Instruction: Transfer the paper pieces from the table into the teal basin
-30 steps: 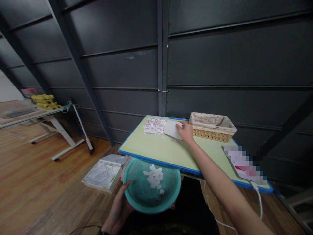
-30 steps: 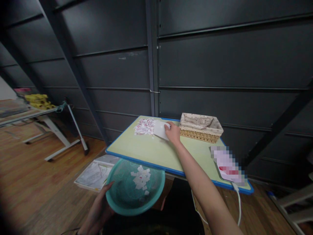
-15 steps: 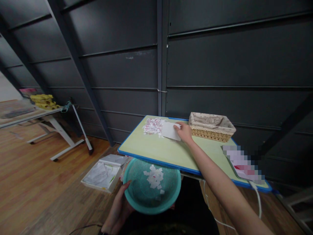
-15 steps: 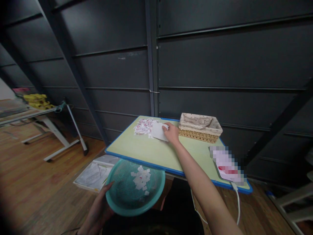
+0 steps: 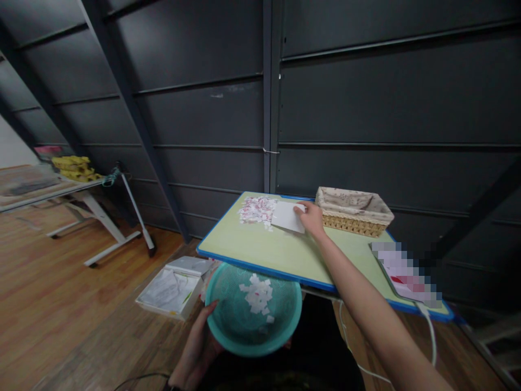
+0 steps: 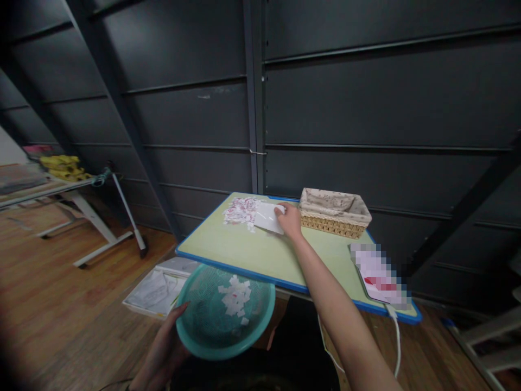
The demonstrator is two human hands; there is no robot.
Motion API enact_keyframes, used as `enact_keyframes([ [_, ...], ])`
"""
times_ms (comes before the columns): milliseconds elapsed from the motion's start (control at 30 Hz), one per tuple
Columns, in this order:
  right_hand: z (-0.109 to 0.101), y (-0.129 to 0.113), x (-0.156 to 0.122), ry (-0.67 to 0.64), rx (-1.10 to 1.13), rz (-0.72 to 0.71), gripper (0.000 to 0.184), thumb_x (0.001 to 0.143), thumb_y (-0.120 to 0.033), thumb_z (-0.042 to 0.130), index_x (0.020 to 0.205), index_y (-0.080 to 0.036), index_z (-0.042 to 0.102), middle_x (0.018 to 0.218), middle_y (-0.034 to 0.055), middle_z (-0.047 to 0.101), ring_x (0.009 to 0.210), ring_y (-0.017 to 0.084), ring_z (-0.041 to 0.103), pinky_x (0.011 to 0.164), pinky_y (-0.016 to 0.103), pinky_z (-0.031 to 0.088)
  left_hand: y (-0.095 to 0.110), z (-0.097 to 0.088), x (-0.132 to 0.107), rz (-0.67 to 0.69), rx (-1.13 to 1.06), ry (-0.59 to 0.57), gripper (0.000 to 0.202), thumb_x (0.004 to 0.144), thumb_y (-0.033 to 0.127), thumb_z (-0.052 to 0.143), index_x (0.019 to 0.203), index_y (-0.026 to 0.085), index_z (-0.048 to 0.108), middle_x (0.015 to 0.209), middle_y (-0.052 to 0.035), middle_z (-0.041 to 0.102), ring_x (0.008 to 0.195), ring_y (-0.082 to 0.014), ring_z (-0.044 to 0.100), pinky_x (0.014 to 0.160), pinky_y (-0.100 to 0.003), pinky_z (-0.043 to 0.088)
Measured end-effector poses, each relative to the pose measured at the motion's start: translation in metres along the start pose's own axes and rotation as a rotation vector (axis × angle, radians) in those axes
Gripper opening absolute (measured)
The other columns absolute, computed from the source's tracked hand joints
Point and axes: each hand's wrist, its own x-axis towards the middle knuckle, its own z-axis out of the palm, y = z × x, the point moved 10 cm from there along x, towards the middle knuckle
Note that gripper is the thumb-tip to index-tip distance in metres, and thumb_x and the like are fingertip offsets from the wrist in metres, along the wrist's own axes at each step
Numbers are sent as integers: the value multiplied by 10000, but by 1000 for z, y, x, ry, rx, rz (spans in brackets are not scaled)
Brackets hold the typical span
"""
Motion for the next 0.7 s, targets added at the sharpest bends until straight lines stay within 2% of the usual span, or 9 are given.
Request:
enact_keyframes([
  [100, 0, 0, 0, -6, -10, 2, 323, 766, -315, 543, 950, -135, 738, 874, 107, 734, 747, 224, 626, 738, 333, 473, -2, -2, 2, -20, -10, -8, 821, 757, 157, 659, 1481, 94, 276, 989, -152, 791, 1058, -361, 671, 931, -528, 511],
  [267, 0, 0, 0, -24, -104, 3, 305, 758, -285, 552, 948, -143, 744, 892, 114, 735, 759, 232, 636, 739, 333, 474, -1, -2, 2, -1, 2, -2, 765, 767, 215, 667, 1454, 99, 350, 1003, -161, 787, 1061, -367, 669, 937, -531, 507],
  [367, -7, 0, 0, 26, -148, 8, 300, 761, -278, 548, 947, -149, 744, 870, 111, 734, 760, 235, 642, 749, 335, 475, 3, -1, 2, 43, 7, 17, 736, 767, 197, 660, 1441, 109, 378, 990, -147, 793, 1060, -358, 672, 949, -523, 501],
  [500, -12, -4, -2, 64, -157, 0, 306, 773, -287, 539, 960, -151, 740, 859, 107, 733, 766, 239, 643, 765, 347, 478, 0, 1, 0, 17, 4, 8, 701, 778, 210, 648, 1427, 108, 405, 992, -150, 793, 1079, -357, 662, 984, -520, 473],
  [700, 4, -8, -4, -43, -83, -28, 296, 777, -282, 550, 961, -149, 739, 900, 111, 736, 787, 236, 648, 766, 340, 481, 3, 2, -4, 64, 74, -9, 681, 806, 232, 628, 1427, 83, 389, 892, -142, 808, 1067, -351, 672, 992, -519, 465],
])
